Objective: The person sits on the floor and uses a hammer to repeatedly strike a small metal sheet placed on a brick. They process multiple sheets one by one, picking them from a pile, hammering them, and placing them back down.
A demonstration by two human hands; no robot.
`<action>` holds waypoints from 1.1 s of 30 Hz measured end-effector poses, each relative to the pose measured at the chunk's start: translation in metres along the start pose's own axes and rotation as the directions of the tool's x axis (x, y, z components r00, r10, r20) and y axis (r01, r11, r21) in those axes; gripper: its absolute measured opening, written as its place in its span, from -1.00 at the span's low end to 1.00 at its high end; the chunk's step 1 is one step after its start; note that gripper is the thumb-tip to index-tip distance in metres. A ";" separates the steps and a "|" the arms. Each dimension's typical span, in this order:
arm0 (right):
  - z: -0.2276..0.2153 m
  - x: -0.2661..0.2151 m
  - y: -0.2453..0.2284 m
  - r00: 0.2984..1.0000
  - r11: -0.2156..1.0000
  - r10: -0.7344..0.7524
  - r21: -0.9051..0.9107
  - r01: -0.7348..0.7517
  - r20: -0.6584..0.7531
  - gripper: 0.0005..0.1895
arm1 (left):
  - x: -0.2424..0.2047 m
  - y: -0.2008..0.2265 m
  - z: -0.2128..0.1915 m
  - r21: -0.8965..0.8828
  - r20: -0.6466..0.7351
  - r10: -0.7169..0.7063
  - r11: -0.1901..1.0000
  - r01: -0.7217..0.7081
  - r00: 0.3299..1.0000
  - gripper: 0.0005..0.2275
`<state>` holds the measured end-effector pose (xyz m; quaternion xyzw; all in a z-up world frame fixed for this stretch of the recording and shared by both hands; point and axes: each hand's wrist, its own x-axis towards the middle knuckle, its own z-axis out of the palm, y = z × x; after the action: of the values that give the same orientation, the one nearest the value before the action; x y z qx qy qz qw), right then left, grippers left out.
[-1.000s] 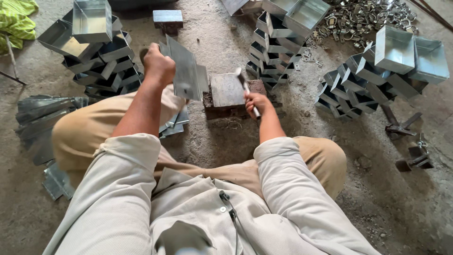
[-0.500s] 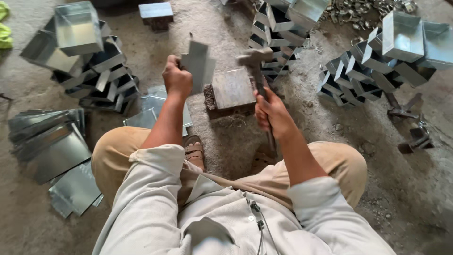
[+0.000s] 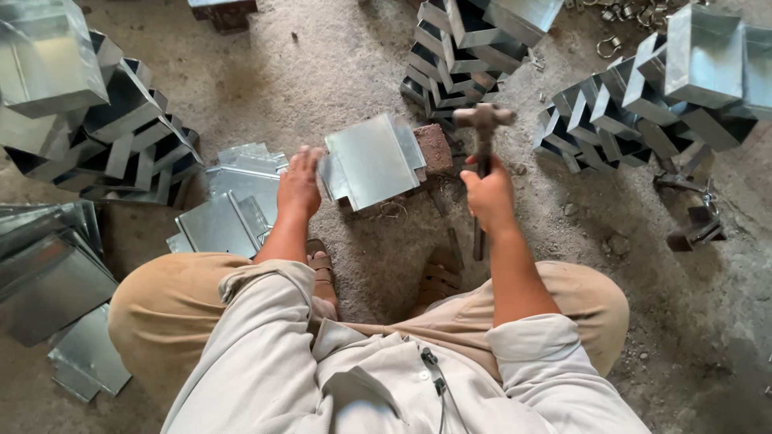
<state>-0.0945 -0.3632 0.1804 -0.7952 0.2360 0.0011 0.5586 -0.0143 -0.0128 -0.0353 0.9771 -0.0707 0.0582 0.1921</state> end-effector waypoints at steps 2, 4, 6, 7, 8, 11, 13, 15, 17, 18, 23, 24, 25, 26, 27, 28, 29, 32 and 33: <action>0.009 0.008 0.000 0.953 0.922 -0.304 -0.249 0.295 0.004 -0.73 | -0.003 0.002 -0.001 -0.223 0.242 -0.402 0.863 0.454 0.883 -0.19; 0.021 0.012 0.006 0.920 0.850 -0.386 -0.364 0.382 0.064 -0.70 | 0.014 0.010 -0.007 -0.383 0.459 -0.529 0.607 0.696 0.714 -0.35; 0.035 0.014 0.007 0.958 0.885 -0.268 -0.367 0.287 0.104 -0.69 | 0.022 0.022 -0.016 -0.434 0.569 -0.553 0.426 0.794 0.608 -0.31; 0.039 0.013 0.006 0.959 0.890 -0.252 -0.357 0.283 0.131 -0.68 | 0.025 0.029 -0.018 -0.442 0.571 -0.559 0.408 0.799 0.602 -0.28; 0.041 0.009 0.003 0.960 0.896 -0.234 -0.349 0.276 0.156 -0.66 | 0.027 0.035 -0.017 -0.449 0.575 -0.562 0.391 0.804 0.594 -0.25; 0.044 -0.006 -0.016 0.960 0.893 -0.208 -0.364 0.265 0.188 -0.68 | 0.029 0.043 0.004 -0.479 0.525 -0.610 0.365 0.798 0.594 -0.37; 0.034 -0.019 -0.033 0.914 0.843 -0.368 -0.353 0.406 0.172 -0.68 | 0.034 0.040 0.030 -0.573 0.436 -0.675 0.301 0.762 0.595 -0.36; 0.022 -0.033 -0.042 0.739 0.680 -0.658 -0.310 0.664 0.142 -0.65 | 0.041 0.026 0.052 -0.607 0.389 -0.693 0.303 0.735 0.607 -0.36; 0.020 -0.033 -0.041 0.609 0.609 -0.793 0.035 0.793 0.010 -0.70 | 0.042 0.012 0.062 -0.578 0.380 -0.674 0.361 0.731 0.633 -0.38; 0.020 -0.033 -0.035 0.552 0.529 -0.829 0.200 0.825 -0.086 -0.71 | 0.044 0.008 0.062 -0.583 0.391 -0.682 0.337 0.740 0.618 -0.37; 0.065 0.005 0.042 0.338 0.229 -0.876 0.321 0.919 -0.343 -0.73 | 0.060 0.006 0.037 -0.570 0.436 -0.699 0.272 0.775 0.566 -0.34; 0.073 0.010 0.060 0.503 0.481 -0.859 0.188 0.857 -0.094 -0.77 | 0.061 0.007 0.033 -0.557 0.414 -0.700 0.310 0.770 0.582 -0.32; 0.075 0.014 0.074 0.666 0.671 -0.736 -0.004 0.742 0.123 -0.80 | 0.062 0.008 0.029 -0.543 0.392 -0.700 0.348 0.764 0.597 -0.30; 0.077 0.016 0.082 0.772 0.709 -0.578 -0.306 0.635 0.263 -0.70 | 0.061 0.010 0.027 -0.527 0.375 -0.694 0.386 0.757 0.615 -0.29; 0.079 0.016 0.083 0.865 0.636 -0.373 -0.587 0.501 0.335 -0.57 | 0.055 0.011 0.025 -0.523 0.370 -0.702 0.384 0.761 0.608 -0.30; 0.077 0.015 0.077 0.851 0.645 -0.435 -0.557 0.523 0.295 -0.63 | 0.055 0.011 0.022 -0.527 0.357 -0.708 0.386 0.757 0.609 -0.31; 0.074 0.009 0.067 0.832 0.651 -0.495 -0.526 0.547 0.252 -0.70 | 0.059 0.012 0.018 -0.532 0.344 -0.714 0.387 0.753 0.610 -0.32; 0.064 0.000 0.036 0.778 0.708 -0.622 -0.356 0.610 0.095 -0.88 | 0.060 0.011 0.018 -0.519 0.364 -0.713 0.379 0.766 0.599 -0.34; 0.063 0.000 0.032 0.762 0.725 -0.646 -0.280 0.629 0.039 -0.93 | 0.057 0.011 0.021 -0.517 0.367 -0.719 0.371 0.772 0.591 -0.33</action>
<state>-0.0903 -0.3159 0.1284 -0.8970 -0.0371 -0.1825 0.4008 0.0415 -0.0376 -0.0423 0.7780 0.3548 -0.1008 0.5086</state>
